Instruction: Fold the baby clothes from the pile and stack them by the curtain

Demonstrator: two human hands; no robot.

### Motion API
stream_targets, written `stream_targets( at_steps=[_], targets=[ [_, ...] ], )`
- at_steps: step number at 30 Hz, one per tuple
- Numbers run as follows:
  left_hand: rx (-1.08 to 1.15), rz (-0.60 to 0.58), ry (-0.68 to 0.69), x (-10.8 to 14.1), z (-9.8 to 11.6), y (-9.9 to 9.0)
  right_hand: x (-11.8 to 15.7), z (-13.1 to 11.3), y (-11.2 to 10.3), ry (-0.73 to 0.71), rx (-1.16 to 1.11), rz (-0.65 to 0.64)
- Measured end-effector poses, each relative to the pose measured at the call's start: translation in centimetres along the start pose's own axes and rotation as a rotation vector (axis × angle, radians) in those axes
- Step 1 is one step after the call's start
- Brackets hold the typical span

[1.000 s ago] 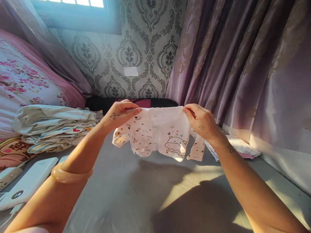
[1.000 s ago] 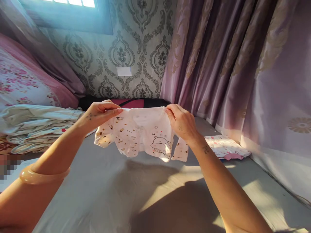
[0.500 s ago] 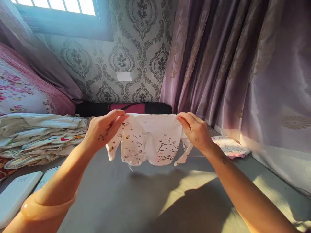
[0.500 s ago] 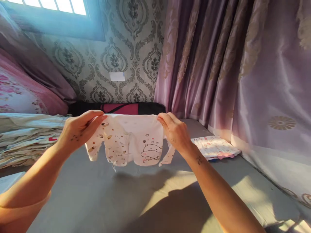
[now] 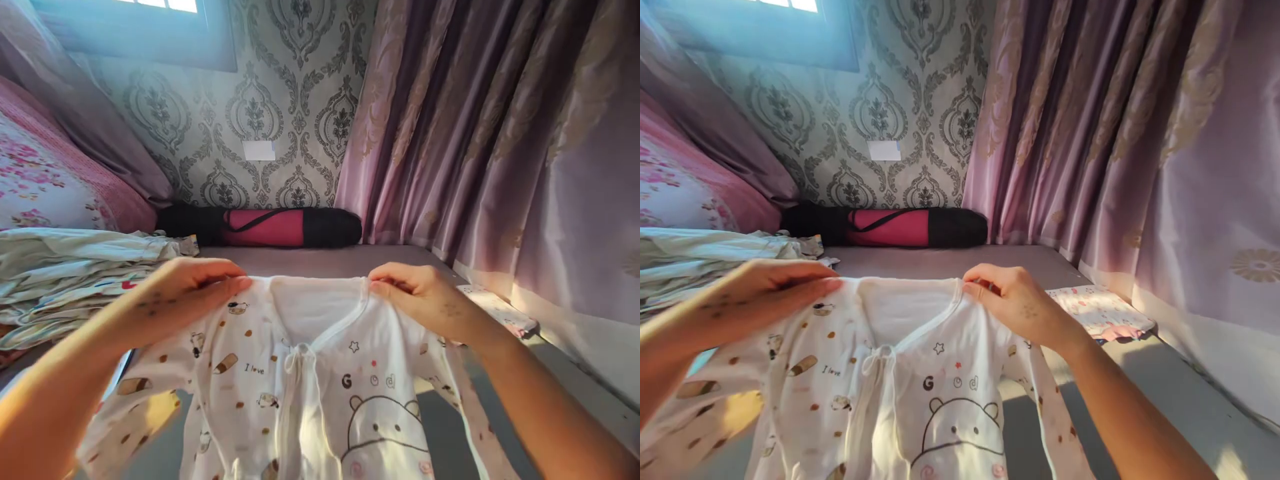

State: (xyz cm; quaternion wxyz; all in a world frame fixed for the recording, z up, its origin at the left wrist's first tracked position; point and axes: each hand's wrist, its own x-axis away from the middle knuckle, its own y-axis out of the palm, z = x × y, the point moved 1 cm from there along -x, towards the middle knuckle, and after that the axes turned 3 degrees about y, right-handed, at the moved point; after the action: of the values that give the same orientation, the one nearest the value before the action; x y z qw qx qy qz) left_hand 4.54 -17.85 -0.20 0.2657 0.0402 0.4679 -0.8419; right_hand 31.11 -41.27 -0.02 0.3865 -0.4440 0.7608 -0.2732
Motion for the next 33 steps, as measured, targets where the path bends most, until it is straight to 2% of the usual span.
stream_targets(
  at_steps=[2,4,7,10,13,20,25,33],
  targets=[
    [0.038,-0.154,-0.067,-1.2,-2.9,3.0,-1.0,3.0,3.0,0.049,-0.030,-0.125],
    [0.042,-0.217,-0.088,-2.0,-6.1,6.9,-1.7,6.4,6.6,0.081,-0.059,-0.185],
    [0.011,-0.187,-0.156,-2.2,-10.3,12.2,-2.1,10.5,11.4,0.123,-0.015,-0.282],
    [-0.080,-0.190,-0.174,-2.3,-12.9,15.2,-2.4,12.8,14.0,0.156,0.070,-0.334],
    [-0.258,-0.278,-0.173,-3.1,-13.8,15.8,-3.3,13.7,14.8,0.195,0.179,-0.377],
    [-0.483,-0.410,-0.217,-7.5,-14.0,15.1,-7.0,15.7,15.7,0.158,0.364,-0.377],
    [-0.525,-0.409,-0.246,-10.2,-15.5,15.3,-9.9,16.8,16.2,0.177,0.481,-0.396],
    [-0.498,-0.369,-0.268,-13.0,-18.0,14.9,-13.8,18.1,16.8,0.144,0.574,-0.428]
  ],
)
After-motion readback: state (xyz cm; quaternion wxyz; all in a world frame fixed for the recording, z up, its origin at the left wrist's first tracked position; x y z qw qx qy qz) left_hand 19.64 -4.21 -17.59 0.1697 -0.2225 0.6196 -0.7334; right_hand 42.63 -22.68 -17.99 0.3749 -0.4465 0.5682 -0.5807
